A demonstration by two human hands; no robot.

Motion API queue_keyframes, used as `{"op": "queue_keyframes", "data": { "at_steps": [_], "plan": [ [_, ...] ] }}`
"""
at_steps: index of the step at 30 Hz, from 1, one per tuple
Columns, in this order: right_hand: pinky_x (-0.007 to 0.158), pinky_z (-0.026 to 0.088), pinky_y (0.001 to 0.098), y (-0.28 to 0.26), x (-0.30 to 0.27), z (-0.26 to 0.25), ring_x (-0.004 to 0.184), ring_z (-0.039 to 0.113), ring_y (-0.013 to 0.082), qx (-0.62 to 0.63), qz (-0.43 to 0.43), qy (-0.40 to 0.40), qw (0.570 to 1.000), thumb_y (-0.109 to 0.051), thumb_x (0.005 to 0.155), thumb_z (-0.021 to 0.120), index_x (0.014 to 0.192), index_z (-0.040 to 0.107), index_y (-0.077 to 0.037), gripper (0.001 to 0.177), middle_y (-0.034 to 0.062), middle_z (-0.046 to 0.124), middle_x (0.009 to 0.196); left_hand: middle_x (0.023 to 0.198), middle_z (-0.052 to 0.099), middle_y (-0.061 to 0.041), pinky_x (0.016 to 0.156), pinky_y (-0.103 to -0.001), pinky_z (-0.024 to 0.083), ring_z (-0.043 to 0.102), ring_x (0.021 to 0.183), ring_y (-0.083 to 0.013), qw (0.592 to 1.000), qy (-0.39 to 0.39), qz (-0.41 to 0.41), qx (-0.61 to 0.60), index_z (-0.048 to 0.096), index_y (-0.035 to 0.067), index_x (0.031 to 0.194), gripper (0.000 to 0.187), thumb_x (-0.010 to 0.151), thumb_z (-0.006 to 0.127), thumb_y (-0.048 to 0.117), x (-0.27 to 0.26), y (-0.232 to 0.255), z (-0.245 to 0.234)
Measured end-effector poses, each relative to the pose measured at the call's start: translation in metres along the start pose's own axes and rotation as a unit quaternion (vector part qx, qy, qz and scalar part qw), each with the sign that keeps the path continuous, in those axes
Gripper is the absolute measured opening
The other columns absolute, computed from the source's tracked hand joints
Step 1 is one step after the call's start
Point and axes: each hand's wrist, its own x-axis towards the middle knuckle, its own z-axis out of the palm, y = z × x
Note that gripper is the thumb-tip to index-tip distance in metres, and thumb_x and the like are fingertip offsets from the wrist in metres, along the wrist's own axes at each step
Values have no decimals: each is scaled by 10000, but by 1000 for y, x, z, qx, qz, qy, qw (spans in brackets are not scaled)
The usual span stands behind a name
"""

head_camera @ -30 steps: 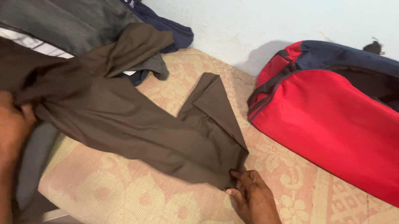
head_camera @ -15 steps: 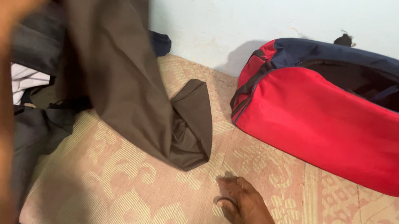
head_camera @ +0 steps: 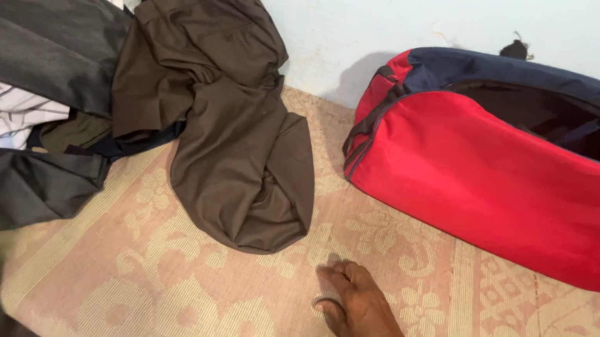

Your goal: The person smooths and aligns the legs of a pair of brown trousers by hand on a patterned surface, then folds them in half.

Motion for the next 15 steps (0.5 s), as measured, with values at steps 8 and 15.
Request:
{"op": "queue_keyframes", "data": {
  "at_steps": [8,15],
  "plan": [
    [926,558,368,-2,2,-6,1116,659,315,82,12,-2,997,-81,822,775,1257,661,6,458,179,619,1240,1660,337,-198,1071,-670,329,402,1468,-415,916,280,144,-250,432,266,1588,1163,551,954,345,95,65,-77],
    [916,552,364,2,6,-10,1085,663,306,77,11,-22,997,-81,833,781,1259,655,-2,450,164,624,1195,1649,347,-215,1081,-705,270,366,1488,-434,874,304,300,-232,504,226,1561,1150,513,979,215,165,103,-149]
  ]
}}
